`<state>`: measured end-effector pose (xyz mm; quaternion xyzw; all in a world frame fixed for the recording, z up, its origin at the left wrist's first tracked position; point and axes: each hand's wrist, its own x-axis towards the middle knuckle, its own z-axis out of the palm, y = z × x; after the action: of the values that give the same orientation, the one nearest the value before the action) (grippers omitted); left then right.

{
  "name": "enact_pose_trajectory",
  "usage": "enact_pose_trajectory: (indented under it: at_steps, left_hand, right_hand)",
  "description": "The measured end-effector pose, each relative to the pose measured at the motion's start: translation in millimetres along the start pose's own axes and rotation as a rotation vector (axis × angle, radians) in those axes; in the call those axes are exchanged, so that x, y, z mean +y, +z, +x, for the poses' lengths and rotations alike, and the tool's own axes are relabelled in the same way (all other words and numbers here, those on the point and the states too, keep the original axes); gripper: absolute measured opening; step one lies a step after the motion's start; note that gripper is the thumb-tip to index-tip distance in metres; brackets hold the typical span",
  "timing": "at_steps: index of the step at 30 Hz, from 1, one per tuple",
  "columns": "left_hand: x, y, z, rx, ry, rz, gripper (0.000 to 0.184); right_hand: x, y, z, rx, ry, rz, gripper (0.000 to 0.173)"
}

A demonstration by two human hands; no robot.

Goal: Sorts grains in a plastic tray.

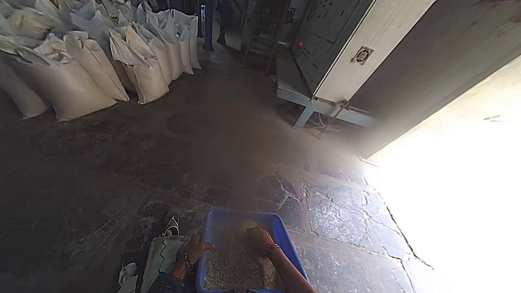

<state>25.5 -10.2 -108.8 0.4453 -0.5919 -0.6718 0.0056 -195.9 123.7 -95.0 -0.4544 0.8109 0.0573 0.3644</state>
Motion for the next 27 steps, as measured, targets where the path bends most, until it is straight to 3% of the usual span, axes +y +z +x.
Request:
enact_pose_trajectory:
  at_steps: [27]
  left_hand:
    - [3.2,0.0,-0.7,0.0,-0.017,0.023,0.046]
  right_hand:
    - [-1.1,-2.8,-0.2,-0.018,0.012,0.008,0.04]
